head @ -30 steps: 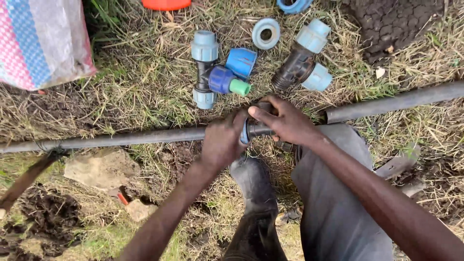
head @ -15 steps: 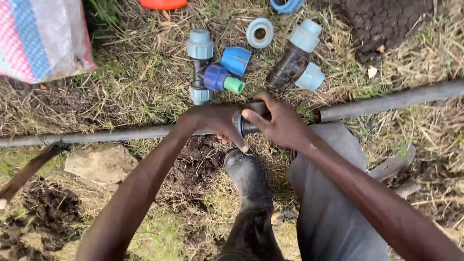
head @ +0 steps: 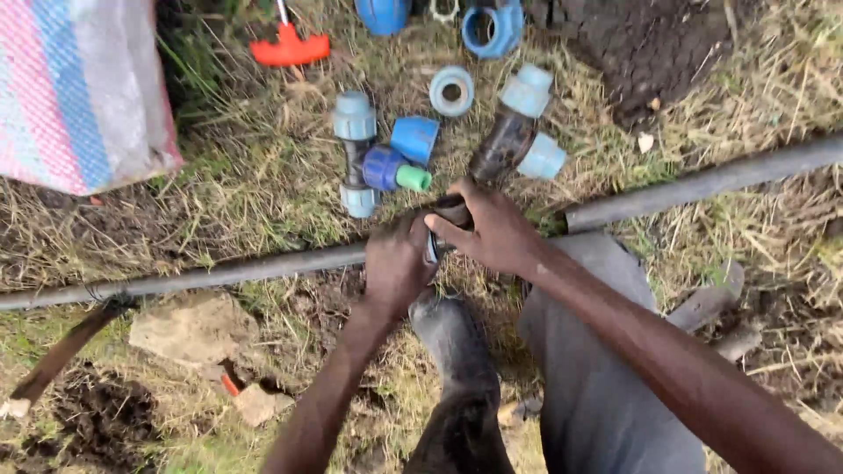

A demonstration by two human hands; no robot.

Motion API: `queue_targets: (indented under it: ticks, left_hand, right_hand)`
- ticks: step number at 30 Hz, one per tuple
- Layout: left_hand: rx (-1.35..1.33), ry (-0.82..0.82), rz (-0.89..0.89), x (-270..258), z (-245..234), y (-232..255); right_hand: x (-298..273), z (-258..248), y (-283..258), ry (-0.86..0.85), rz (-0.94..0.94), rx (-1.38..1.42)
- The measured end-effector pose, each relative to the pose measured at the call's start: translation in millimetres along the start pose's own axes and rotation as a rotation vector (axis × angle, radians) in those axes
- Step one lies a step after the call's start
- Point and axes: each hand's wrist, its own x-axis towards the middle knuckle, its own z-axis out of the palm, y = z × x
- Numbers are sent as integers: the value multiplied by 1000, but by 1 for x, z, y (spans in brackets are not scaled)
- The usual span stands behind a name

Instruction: Assembling and connecting plastic irrigation pipes and T-junction fittings on the ground, including applying sealing tape.

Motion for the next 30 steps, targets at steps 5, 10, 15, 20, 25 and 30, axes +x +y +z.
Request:
queue_targets:
  ticks: [5, 10, 15, 20, 25, 30]
  left_hand:
    - [-44, 79, -10, -3, -23, 13]
    - [-446, -519, -39, 46, -139, 10]
    - [-559, -977, -115, 66, -142, -3]
    - [-386, -519, 48, 19, -82, 7]
    - [-147, -184, -39, 5, -39, 16]
    - [-111, 4, -13, 2, -33, 17]
  right_hand:
    - [-3, -7, -12, -50, 135, 177]
    - [-5, 1, 0, 71, -30, 89]
    - [-5, 4, -4, 93, -109, 55]
    - [-11, -1, -8, 33, -55, 115]
    - [-6, -9, -9, 7, 52, 192]
    - [-9, -13, -13, 38, 37, 58]
